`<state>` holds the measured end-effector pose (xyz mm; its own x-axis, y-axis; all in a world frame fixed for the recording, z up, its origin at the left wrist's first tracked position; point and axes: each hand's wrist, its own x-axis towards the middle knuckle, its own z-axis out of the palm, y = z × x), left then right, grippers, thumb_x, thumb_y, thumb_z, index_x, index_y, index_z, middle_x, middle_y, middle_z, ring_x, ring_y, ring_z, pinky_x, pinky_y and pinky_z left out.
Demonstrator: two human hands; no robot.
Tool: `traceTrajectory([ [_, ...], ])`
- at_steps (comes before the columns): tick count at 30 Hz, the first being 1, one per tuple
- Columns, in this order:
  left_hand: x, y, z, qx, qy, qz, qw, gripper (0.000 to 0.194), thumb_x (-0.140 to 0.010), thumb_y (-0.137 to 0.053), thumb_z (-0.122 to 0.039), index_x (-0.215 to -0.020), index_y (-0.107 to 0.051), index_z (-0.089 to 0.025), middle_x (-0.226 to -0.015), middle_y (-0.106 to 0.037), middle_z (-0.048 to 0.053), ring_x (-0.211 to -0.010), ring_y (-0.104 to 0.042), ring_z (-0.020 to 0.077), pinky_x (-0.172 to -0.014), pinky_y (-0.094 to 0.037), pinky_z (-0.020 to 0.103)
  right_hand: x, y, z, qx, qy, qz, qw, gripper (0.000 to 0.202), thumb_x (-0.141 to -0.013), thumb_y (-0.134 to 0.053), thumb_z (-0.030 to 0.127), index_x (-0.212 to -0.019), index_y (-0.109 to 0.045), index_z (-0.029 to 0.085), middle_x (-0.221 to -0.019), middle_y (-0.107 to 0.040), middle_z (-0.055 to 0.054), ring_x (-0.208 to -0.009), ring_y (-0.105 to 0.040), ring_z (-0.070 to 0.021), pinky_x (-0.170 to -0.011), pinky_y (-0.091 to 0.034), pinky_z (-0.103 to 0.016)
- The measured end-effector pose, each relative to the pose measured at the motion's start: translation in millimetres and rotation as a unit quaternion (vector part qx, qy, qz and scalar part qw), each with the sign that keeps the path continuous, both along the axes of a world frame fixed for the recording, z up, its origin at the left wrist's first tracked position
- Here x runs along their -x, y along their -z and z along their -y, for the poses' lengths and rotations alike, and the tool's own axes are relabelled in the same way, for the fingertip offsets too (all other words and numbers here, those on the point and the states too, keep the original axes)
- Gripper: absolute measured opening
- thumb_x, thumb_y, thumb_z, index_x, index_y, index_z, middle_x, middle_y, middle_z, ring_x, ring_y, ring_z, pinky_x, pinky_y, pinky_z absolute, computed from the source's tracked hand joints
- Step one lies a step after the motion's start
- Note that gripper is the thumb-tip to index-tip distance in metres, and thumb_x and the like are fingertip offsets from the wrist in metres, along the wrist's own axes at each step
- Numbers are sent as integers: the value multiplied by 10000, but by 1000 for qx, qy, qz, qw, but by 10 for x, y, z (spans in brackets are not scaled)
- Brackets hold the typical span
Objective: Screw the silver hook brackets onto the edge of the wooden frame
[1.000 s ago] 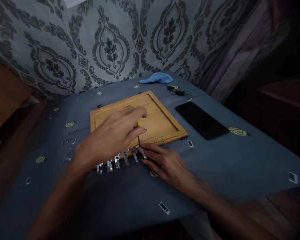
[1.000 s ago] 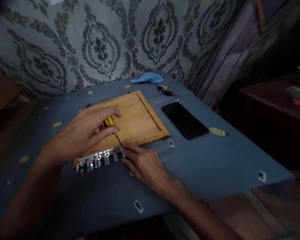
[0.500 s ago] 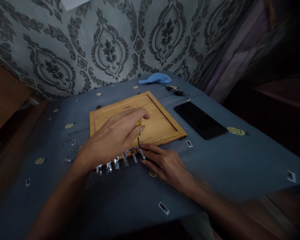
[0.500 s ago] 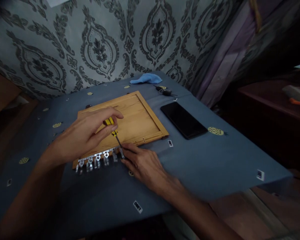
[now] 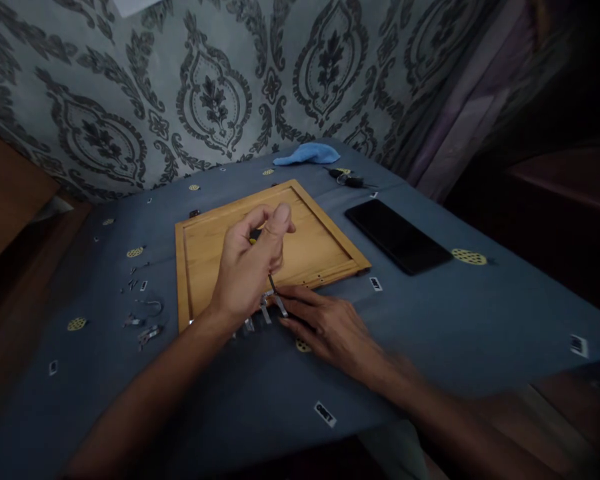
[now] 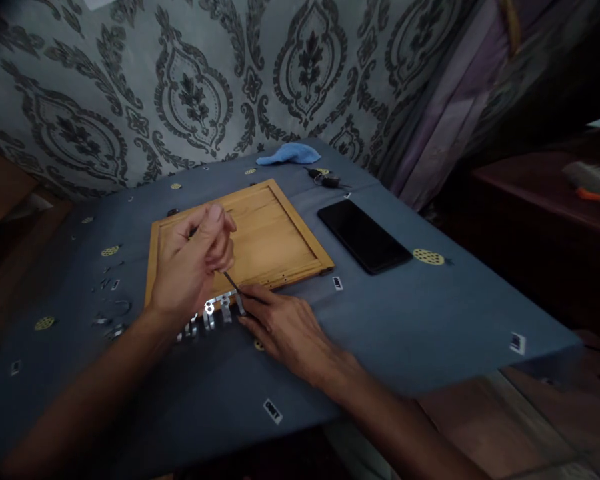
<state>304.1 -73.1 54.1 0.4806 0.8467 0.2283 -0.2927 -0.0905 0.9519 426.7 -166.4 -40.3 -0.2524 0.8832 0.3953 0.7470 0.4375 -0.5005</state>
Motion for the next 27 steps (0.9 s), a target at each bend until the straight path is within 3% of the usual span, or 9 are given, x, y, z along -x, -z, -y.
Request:
traceTrajectory([
  [5, 1, -45, -39, 23, 30, 16, 999, 454, -822, -773, -577, -691, -570, -192, -432, -244, -123, -372, -169, 49, -381, -156, 222, 0, -10, -1, 5, 1, 4, 1000, 271, -997, -604, 197, -1238, -724, 162, -1298, -729, -126, -1021, -771, -265, -801, -660, -374],
  [11, 34, -40, -55, 3, 90, 0, 996, 425, -848, -737, -583, -739, -594, -197, -441, -229, -125, -362, -166, 48, -381, -168, 217, -2, -3, 6, 20, 1, 1, 1000, 277, -1001, -598, 215, -1244, -728, 186, -1322, -719, -118, -1017, -768, -250, -789, -654, -359],
  [18, 94, -252, -51, -49, -27, 2, 998, 409, -915, -683, -571, -733, -584, -219, -488, -247, -97, -411, -185, 71, -405, -203, 253, 0, -12, 4, 17, -1, -12, 1000, 279, -1003, -589, 201, -1242, -733, 184, -1331, -716, -117, -1049, -763, -261, -825, -665, -383],
  [23, 105, -253, -50, -39, -2, -11, 999, 341, -943, -681, -479, -762, -591, -204, -575, -325, -71, -496, -281, 80, -493, -312, 251, -4, 9, 7, 9, 0, -9, 1000, 273, -1004, -583, 197, -1231, -732, 175, -1324, -720, -116, -1047, -765, -268, -825, -668, -399],
  [27, 92, -178, -43, -33, 29, -16, 999, 230, -955, -668, -359, -810, -601, -192, -597, -349, -72, -523, -297, 85, -518, -316, 242, -3, 17, 9, 5, 3, 1, 1000, 253, -1007, -585, 210, -1207, -739, 182, -1315, -725, -115, -1031, -770, -268, -798, -665, -377],
])
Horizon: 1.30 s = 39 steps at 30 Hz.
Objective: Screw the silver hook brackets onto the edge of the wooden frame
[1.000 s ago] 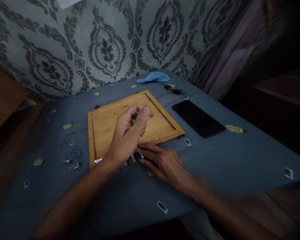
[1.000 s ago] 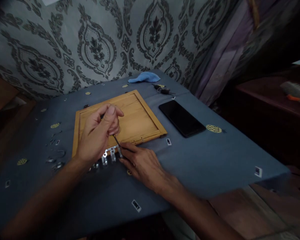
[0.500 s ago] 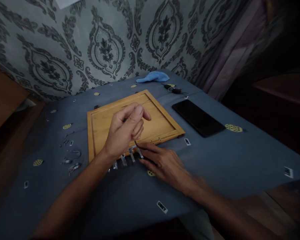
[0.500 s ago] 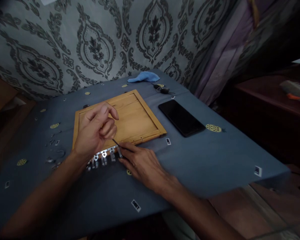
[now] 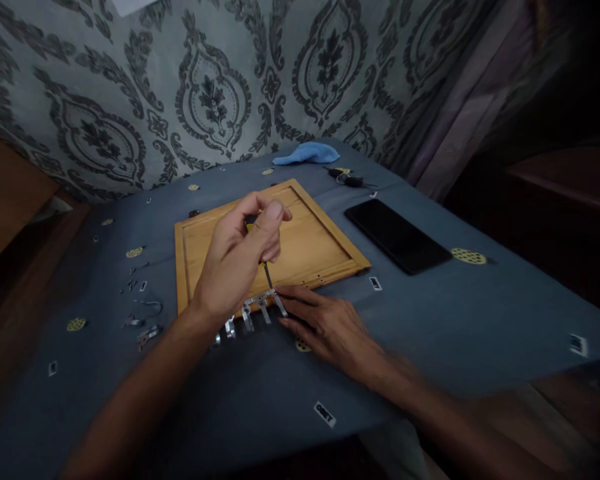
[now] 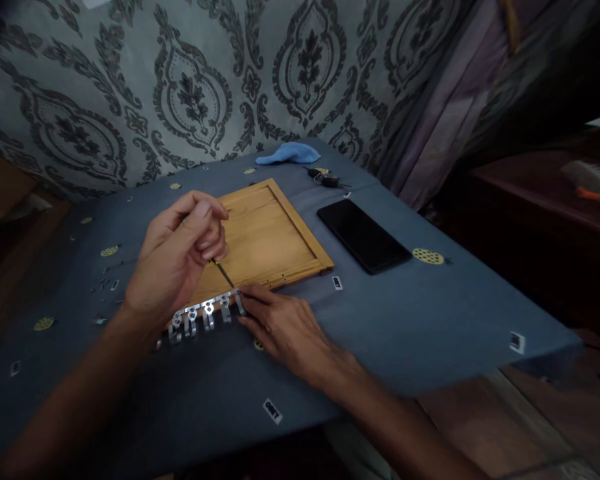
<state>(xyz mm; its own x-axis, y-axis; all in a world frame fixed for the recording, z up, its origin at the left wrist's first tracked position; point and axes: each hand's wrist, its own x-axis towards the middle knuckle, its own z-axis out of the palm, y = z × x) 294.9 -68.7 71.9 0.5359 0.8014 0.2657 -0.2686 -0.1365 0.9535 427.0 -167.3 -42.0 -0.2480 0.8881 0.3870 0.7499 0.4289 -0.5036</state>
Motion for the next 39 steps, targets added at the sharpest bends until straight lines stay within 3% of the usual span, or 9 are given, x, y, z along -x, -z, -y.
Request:
traceTrajectory([
  [10, -21, 136, 7, -29, 21, -18, 999, 224, -1011, -585, -353, -853, -591, -195, -621, -377, -68, -554, -336, 98, -557, -336, 250, 1, -32, -1, 12, -2, -8, 1000, 274, -1003, -594, 207, -1240, -733, 203, -1317, -724, -101, -1029, -767, -257, -798, -656, -366],
  [23, 3, 189, -17, -65, 29, -72, 995, 261, -1013, -565, -439, -889, -575, -210, -672, -415, -48, -592, -379, 112, -587, -348, 278, 7, -31, -10, 16, 1, 4, 1000, 278, -1008, -583, 217, -1241, -735, 196, -1326, -718, -109, -1015, -768, -249, -785, -657, -364],
  [28, 34, 157, -17, -89, 45, -86, 991, 224, -1008, -574, -404, -923, -578, -197, -837, -506, -19, -657, -446, 100, -632, -396, 263, 7, -27, -15, 13, -3, -4, 1000, 249, -1006, -589, 212, -1199, -742, 182, -1309, -725, -114, -1028, -767, -263, -789, -655, -374],
  [32, 116, 90, -12, -128, 37, -166, 977, 100, -999, -550, -292, -1015, -600, -207, -889, -556, 2, -752, -530, 132, -678, -451, 259, 6, -33, -13, 17, 0, 2, 1000, 238, -988, -622, 204, -1195, -740, 199, -1295, -730, -102, -1002, -771, -252, -780, -652, -361],
  [39, 320, 19, -15, -184, 90, -249, 946, 198, -1022, -531, -326, -1202, -563, -250, -1046, -587, 54, -905, -591, 189, -671, -450, 282, 10, -41, -8, 7, -1, 0, 1000, 219, -999, -610, 208, -1169, -747, 195, -1299, -729, -96, -988, -771, -241, -766, -645, -345],
])
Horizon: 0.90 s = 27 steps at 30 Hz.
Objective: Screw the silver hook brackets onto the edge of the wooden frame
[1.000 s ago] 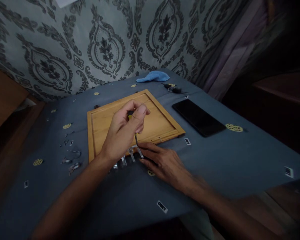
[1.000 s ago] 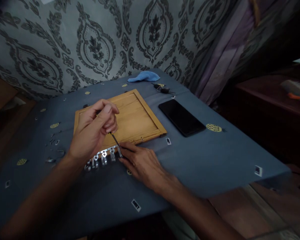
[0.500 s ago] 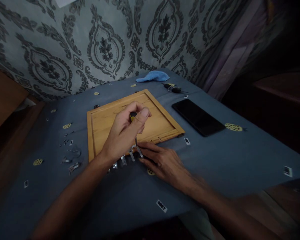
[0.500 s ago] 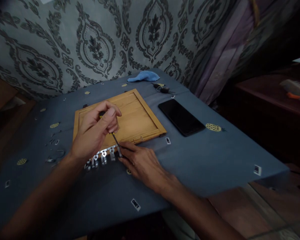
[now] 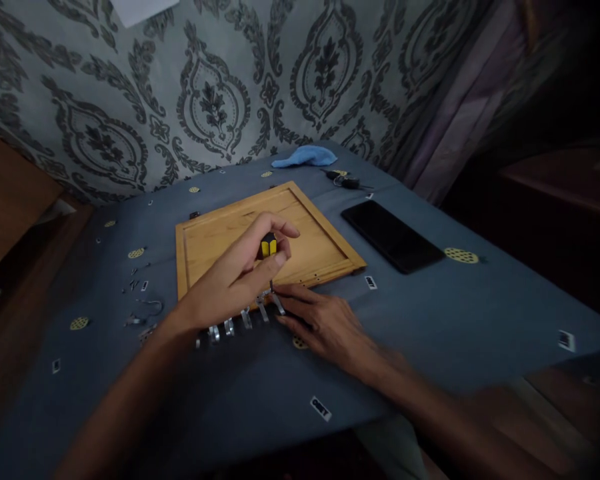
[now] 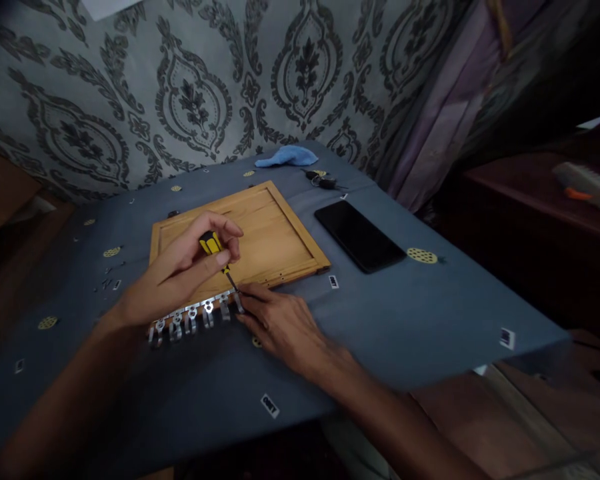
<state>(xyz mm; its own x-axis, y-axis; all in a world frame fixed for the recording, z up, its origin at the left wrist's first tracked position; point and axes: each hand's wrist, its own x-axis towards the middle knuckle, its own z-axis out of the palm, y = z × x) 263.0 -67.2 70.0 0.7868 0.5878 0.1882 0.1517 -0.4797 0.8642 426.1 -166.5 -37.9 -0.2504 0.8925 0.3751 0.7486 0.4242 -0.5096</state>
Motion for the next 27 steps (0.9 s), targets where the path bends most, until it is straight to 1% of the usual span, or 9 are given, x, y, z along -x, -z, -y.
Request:
traceTrajectory([
  [5, 64, -47, -12, -85, -2, -52, 995, 198, -1031, -528, -332, -1197, -548, -227, -1131, -601, 59, -1023, -597, 199, -767, -448, 294, -9, 21, -4, 1, -4, -4, 1000, 260, -1013, -575, 213, -1215, -737, 192, -1319, -720, -107, -1016, -766, -246, -798, -647, -358],
  [7, 69, -52, -15, -95, -8, -60, 994, 188, -1031, -532, -348, -1168, -553, -221, -1110, -609, 55, -1016, -607, 197, -768, -446, 293, -10, 27, -6, 2, -6, -4, 1000, 262, -1010, -577, 215, -1212, -740, 187, -1319, -719, -116, -1011, -768, -254, -794, -652, -370],
  [13, 43, -13, -13, -110, -17, -44, 993, 149, -1023, -546, -354, -1075, -560, -216, -1029, -611, 43, -947, -617, 187, -681, -433, 271, -11, 16, -5, 8, -2, 1, 1000, 268, -1017, -567, 227, -1216, -744, 191, -1310, -724, -110, -1017, -768, -258, -794, -654, -372],
  [17, 47, -39, 4, -126, -22, -60, 990, 141, -1024, -537, -344, -1080, -550, -215, -1019, -620, 46, -936, -626, 189, -699, -450, 273, -18, 9, 3, 9, 0, 1, 1000, 260, -1011, -577, 214, -1209, -742, 186, -1326, -717, -109, -1016, -767, -254, -805, -650, -368],
  [19, 76, -89, 7, -129, -7, -86, 988, 162, -1035, -509, -341, -1130, -539, -214, -1054, -635, 56, -971, -643, 198, -740, -477, 283, -18, 12, 3, 6, -1, 2, 1000, 250, -1008, -585, 213, -1198, -744, 182, -1325, -716, -114, -1015, -766, -256, -798, -648, -368],
  [21, 124, -152, -3, -123, 38, -112, 985, 219, -1052, -461, -328, -1234, -504, -214, -1150, -646, 77, -1076, -655, 210, -820, -510, 297, -15, 18, 0, 5, -5, 2, 1000, 236, -1007, -594, 217, -1185, -746, 183, -1308, -723, -112, -1005, -769, -255, -784, -647, -361],
  [24, 196, -228, -41, -106, 107, -133, 980, 308, -1063, -425, -299, -1361, -435, -224, -1324, -633, 104, -1264, -618, 217, -946, -523, 314, -11, 25, -4, 3, -5, 3, 1000, 222, -999, -611, 206, -1178, -741, 189, -1301, -726, -103, -1016, -767, -255, -792, -645, -358],
  [26, 211, -233, -61, -112, 111, -137, 978, 299, -1052, -454, -277, -1347, -463, -232, -1319, -666, 88, -1258, -636, 212, -937, -528, 306, -11, 28, -4, -2, -4, 3, 1000, 221, -996, -614, 200, -1178, -739, 191, -1306, -725, -102, -1025, -766, -252, -799, -645, -357],
  [27, 202, -218, -65, -124, 96, -137, 978, 266, -1038, -487, -262, -1302, -501, -232, -1260, -701, 70, -1193, -672, 207, -891, -533, 293, -12, 28, -3, -4, -3, 3, 1000, 223, -997, -612, 201, -1179, -739, 193, -1310, -724, -101, -1024, -767, -249, -794, -645, -353],
])
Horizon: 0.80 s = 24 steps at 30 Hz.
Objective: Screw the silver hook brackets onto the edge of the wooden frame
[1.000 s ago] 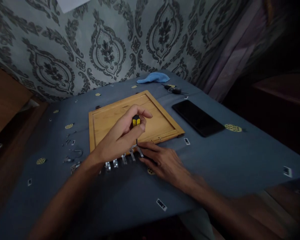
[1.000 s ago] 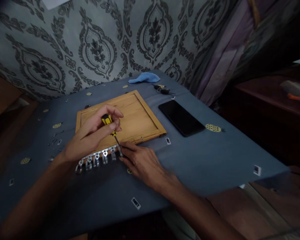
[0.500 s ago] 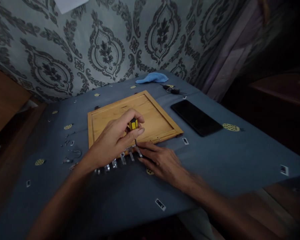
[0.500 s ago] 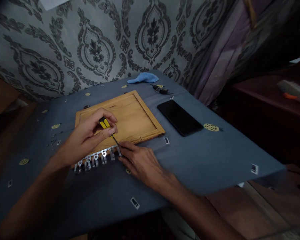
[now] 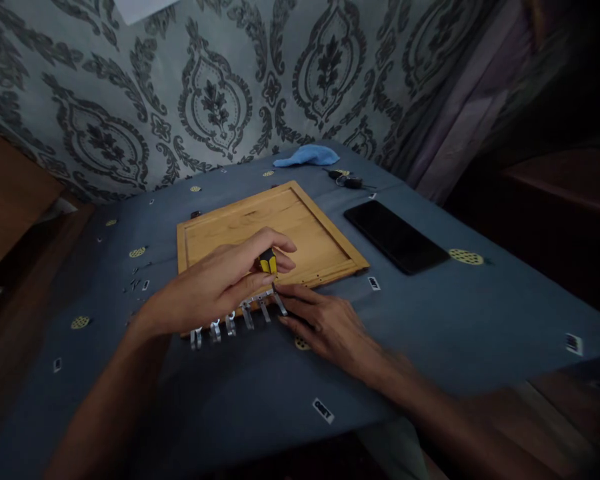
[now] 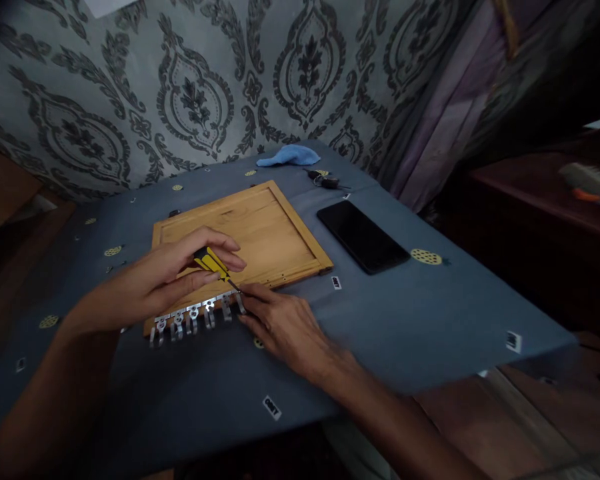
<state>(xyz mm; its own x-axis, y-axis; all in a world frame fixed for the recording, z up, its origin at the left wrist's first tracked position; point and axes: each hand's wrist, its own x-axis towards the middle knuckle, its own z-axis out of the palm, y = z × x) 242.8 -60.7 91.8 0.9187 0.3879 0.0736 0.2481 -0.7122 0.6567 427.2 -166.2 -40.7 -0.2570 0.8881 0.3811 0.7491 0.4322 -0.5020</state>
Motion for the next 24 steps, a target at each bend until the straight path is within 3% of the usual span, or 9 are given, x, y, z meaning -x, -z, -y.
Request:
traceTrajectory([
  [3, -74, 97, 14, -83, -79, 34, 993, 196, -974, -619, -231, -1165, -575, -224, -983, -743, -2, -861, -728, 165, -714, -503, 253, -2, -4, 3, -4, 3, -1, 1000, 231, -1002, -596, 205, -1177, -746, 198, -1306, -728, -100, -1009, -769, -240, -776, -642, -336],
  [6, -133, 176, 30, -171, -131, 76, 974, 283, -933, -708, -281, -1176, -578, -218, -784, -669, -54, -666, -670, 141, -622, -451, 245, -3, -13, 4, 1, 5, 0, 1000, 245, -1012, -577, 222, -1181, -753, 201, -1300, -732, -97, -1007, -767, -237, -787, -641, -339],
  [9, -95, 143, 6, -177, -110, 50, 977, 274, -976, -640, -296, -1222, -563, -206, -835, -685, -20, -727, -686, 165, -637, -467, 262, -2, -17, 1, 11, 6, 5, 1000, 262, -1004, -587, 221, -1210, -749, 208, -1310, -730, -88, -1013, -767, -236, -789, -645, -340],
  [13, -17, 69, -35, -72, -27, 39, 996, 345, -1022, -485, -207, -1367, -485, -212, -1235, -697, 91, -1065, -697, 201, -781, -532, 282, 1, -5, 0, 8, 4, 3, 1000, 266, -996, -594, 207, -1212, -749, 208, -1312, -729, -90, -1015, -769, -240, -785, -649, -341],
  [16, -76, 135, -13, -57, -74, 79, 992, 204, -988, -570, -214, -1192, -581, -210, -1021, -718, 34, -830, -698, 157, -637, -487, 247, 4, 1, 4, 1, 6, 1, 1000, 271, -999, -595, 207, -1226, -743, 210, -1307, -730, -93, -1015, -769, -242, -786, -650, -343],
  [19, -169, 227, 24, -132, -141, 118, 974, 195, -911, -719, -264, -1046, -589, -209, -783, -611, -45, -639, -598, 117, -588, -430, 240, 4, -6, 7, 1, 8, 3, 1000, 261, -985, -621, 195, -1214, -747, 210, -1299, -732, -96, -1010, -771, -248, -798, -655, -353],
  [22, -163, 214, 19, -137, -135, 95, 977, 224, -956, -658, -290, -1151, -576, -215, -842, -629, -26, -651, -599, 125, -611, -452, 258, 3, -18, 4, 2, 6, 2, 1000, 269, -978, -633, 182, -1221, -745, 211, -1309, -728, -94, -1030, -768, -253, -823, -656, -360],
  [24, -108, 157, -7, -99, -84, 68, 989, 306, -1005, -551, -260, -1307, -525, -221, -1055, -686, 42, -834, -676, 165, -699, -508, 279, 3, -21, 0, 1, 4, 3, 1000, 297, -981, -630, 182, -1259, -730, 216, -1316, -725, -93, -1044, -765, -253, -835, -655, -362],
])
